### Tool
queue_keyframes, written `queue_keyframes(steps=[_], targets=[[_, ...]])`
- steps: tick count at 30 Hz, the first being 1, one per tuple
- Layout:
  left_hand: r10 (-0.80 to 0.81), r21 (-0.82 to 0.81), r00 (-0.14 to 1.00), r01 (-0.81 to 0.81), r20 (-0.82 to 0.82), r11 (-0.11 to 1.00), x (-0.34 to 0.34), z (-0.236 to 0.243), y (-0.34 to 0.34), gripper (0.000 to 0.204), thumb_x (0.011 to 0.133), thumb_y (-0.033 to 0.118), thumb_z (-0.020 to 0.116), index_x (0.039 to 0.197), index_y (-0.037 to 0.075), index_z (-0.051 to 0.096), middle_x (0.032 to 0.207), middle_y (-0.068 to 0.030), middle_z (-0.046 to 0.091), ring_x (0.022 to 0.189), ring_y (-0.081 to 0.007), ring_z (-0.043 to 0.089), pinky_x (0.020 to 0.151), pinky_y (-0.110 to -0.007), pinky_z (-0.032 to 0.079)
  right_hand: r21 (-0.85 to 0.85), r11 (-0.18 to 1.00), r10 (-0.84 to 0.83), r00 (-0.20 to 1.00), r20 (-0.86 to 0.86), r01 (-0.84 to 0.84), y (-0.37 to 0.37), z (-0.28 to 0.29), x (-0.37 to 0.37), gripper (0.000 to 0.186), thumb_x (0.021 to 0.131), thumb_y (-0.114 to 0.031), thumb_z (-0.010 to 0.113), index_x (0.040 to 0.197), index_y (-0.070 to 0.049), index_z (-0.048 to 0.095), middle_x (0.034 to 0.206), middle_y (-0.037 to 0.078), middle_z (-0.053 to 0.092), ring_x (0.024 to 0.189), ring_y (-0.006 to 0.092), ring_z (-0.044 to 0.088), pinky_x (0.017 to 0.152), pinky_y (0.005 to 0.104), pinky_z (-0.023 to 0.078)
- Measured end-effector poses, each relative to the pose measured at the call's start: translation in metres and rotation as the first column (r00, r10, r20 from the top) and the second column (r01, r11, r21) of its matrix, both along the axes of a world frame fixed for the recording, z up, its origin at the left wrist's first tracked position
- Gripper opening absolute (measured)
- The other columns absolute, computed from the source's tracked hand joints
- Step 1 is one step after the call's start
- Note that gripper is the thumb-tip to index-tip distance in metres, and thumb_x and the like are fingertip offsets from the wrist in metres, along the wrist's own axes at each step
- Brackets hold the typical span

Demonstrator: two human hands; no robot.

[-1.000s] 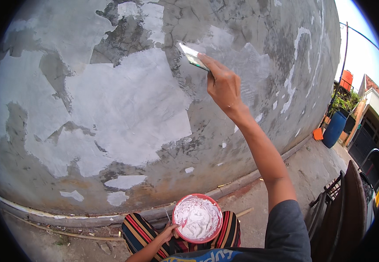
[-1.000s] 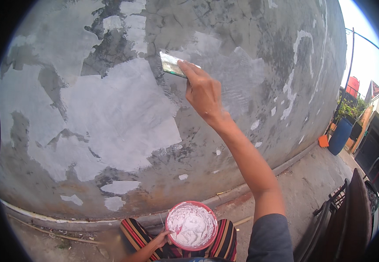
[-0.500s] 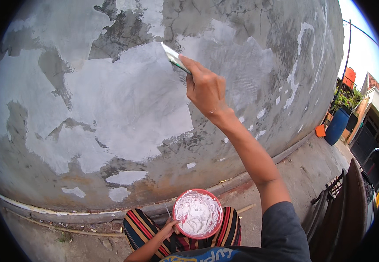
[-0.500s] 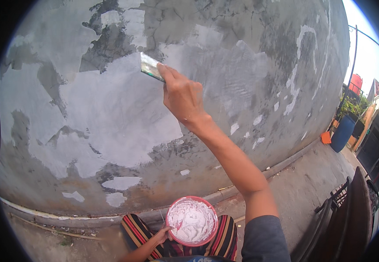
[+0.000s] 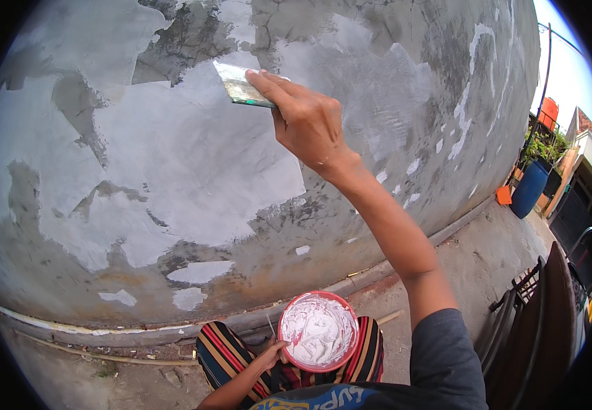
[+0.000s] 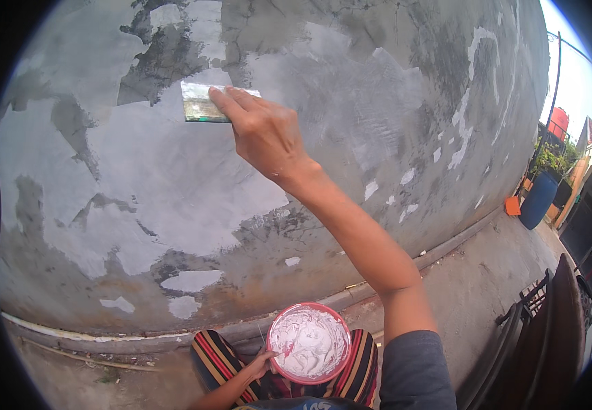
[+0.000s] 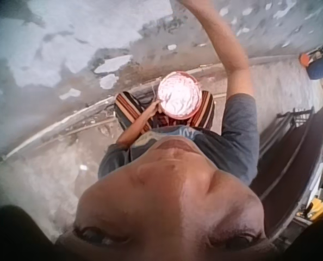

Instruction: The person applies white plaster to a concrete wall using a trowel and a smaller scraper. They repeatedly scoop plaster from a red bucket, spread it onto the wall, and smooth the surface. The person occasionally scrapes excess plaster from the trowel back into the bucket.

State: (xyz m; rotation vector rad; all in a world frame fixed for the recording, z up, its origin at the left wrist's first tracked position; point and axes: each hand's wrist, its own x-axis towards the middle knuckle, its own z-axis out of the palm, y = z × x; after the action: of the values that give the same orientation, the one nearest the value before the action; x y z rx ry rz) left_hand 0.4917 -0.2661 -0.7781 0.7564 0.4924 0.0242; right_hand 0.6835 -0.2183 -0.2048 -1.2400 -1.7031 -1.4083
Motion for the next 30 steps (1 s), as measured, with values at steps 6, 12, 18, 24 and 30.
queue_keyframes(steps=[6, 12, 18, 24, 30], targets=[[-0.018, -0.042, 1.000, 0.018, 0.017, 0.999, 0.005, -0.001, -0.009, 0.056, 0.083, 0.017, 0.067, 0.129, 0.005, 0.035, 0.087, -0.0095, 0.062, 0.064, -0.0207, 0.062, 0.053, -0.034, 0.051, 0.137, 0.991, -0.024, 0.998, 0.062, 0.015, 0.034, 0.005, 0.039, 0.060, 0.069, 0.013, 0.058, 0.128, 0.001, 0.054, 0.118, 0.020, 0.053, 0.117, 0.0376, 0.052, 0.094, 0.0414, 0.051], [-0.031, -0.070, 0.999, 0.032, 0.008, 0.997, 0.004, 0.001, -0.001, 0.057, 0.083, 0.017, 0.068, 0.127, 0.006, 0.034, 0.080, -0.0087, 0.062, 0.054, -0.0200, 0.060, 0.048, -0.033, 0.050, 0.105, 0.993, 0.077, 0.983, -0.169, -0.060, 0.059, -0.044, 0.016, 0.081, 0.062, 0.015, 0.058, 0.139, -0.002, 0.044, 0.127, 0.017, 0.047, 0.120, 0.0385, 0.047, 0.097, 0.0423, 0.049], [-0.036, -0.035, 0.999, 0.037, 0.026, 0.999, 0.001, -0.022, 0.001, 0.064, 0.081, 0.019, 0.071, 0.131, 0.004, 0.033, 0.101, -0.0106, 0.059, 0.077, -0.0205, 0.063, 0.064, -0.037, 0.053, -0.149, 0.989, -0.014, 0.973, -0.231, -0.021, 0.022, -0.075, 0.001, 0.074, 0.064, 0.015, 0.060, 0.134, -0.008, 0.053, 0.120, 0.011, 0.055, 0.115, 0.0319, 0.054, 0.086, 0.0392, 0.054], [-0.032, -0.032, 0.999, 0.033, 0.041, 0.999, -0.002, -0.016, 0.009, 0.067, 0.082, 0.019, 0.070, 0.131, 0.003, 0.028, 0.091, -0.0116, 0.061, 0.064, -0.0204, 0.061, 0.057, -0.035, 0.050, 0.082, 0.997, 0.027, 0.990, -0.136, -0.016, -0.026, 0.030, 0.014, 0.060, 0.072, 0.013, 0.058, 0.121, -0.019, 0.066, 0.106, 0.007, 0.065, 0.095, 0.0262, 0.063, 0.079, 0.0371, 0.052], [-0.023, -0.040, 0.999, 0.024, 0.026, 0.999, 0.004, 0.012, -0.010, 0.061, 0.083, 0.018, 0.069, 0.127, 0.004, 0.030, 0.072, -0.0091, 0.060, 0.049, -0.0194, 0.057, 0.045, -0.032, 0.046, 0.009, 0.993, -0.116, 0.993, -0.007, 0.116, -0.007, 0.037, 0.041, 0.065, 0.069, 0.013, 0.057, 0.122, -0.024, 0.066, 0.113, 0.003, 0.067, 0.096, 0.0245, 0.065, 0.079, 0.0338, 0.054]])
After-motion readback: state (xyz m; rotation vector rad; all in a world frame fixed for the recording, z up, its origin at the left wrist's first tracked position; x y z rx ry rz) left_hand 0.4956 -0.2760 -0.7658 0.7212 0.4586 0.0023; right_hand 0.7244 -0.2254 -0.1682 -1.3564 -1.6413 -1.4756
